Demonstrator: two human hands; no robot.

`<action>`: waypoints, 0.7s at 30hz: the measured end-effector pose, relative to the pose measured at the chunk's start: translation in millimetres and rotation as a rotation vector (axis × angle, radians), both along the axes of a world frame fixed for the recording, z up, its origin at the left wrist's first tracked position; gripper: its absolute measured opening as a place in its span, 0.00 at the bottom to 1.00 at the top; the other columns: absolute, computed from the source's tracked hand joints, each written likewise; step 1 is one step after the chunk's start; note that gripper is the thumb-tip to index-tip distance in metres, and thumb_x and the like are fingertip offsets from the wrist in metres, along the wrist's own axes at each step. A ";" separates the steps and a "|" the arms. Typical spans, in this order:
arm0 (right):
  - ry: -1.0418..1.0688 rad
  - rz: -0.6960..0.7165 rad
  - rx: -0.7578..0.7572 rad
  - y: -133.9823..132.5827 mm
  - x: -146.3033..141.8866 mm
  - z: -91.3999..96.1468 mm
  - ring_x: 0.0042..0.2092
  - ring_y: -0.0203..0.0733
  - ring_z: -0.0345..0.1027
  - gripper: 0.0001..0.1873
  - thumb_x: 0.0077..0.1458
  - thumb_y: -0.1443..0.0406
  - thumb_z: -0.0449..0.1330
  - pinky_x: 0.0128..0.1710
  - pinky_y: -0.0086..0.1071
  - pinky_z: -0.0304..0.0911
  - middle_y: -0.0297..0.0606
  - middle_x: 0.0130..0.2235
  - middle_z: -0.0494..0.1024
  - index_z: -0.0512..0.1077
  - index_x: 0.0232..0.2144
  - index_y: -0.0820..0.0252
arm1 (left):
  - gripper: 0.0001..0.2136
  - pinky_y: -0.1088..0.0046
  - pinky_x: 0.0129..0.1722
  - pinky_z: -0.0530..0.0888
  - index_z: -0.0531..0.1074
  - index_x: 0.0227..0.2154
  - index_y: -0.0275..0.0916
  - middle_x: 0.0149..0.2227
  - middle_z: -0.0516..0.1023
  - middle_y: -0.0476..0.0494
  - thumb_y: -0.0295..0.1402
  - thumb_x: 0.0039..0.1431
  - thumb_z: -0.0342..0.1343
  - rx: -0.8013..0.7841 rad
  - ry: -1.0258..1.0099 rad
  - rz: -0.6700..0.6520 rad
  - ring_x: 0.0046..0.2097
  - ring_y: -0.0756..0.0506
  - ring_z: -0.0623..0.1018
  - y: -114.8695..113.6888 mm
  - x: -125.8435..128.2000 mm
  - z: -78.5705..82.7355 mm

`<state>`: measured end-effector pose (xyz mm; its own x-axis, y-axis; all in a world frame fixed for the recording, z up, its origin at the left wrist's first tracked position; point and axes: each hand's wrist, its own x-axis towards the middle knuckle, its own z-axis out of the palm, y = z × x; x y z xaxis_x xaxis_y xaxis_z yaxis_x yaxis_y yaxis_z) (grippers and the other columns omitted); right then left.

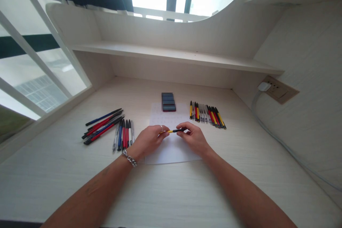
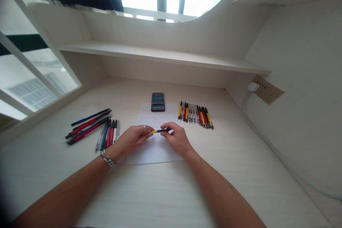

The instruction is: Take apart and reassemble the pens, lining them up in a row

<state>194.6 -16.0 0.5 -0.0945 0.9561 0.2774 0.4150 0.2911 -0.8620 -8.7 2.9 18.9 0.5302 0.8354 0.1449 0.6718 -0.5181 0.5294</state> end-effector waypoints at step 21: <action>-0.053 0.012 -0.007 -5.1 2.0 2.8 0.33 0.36 0.67 0.06 0.53 0.62 0.57 0.33 0.29 0.61 0.34 0.32 0.76 0.73 0.33 0.56 | 0.12 0.73 0.39 0.69 0.71 0.43 0.46 0.39 0.79 0.47 0.34 0.62 0.44 0.081 0.075 0.027 0.40 0.45 0.77 -4.5 3.3 -3.0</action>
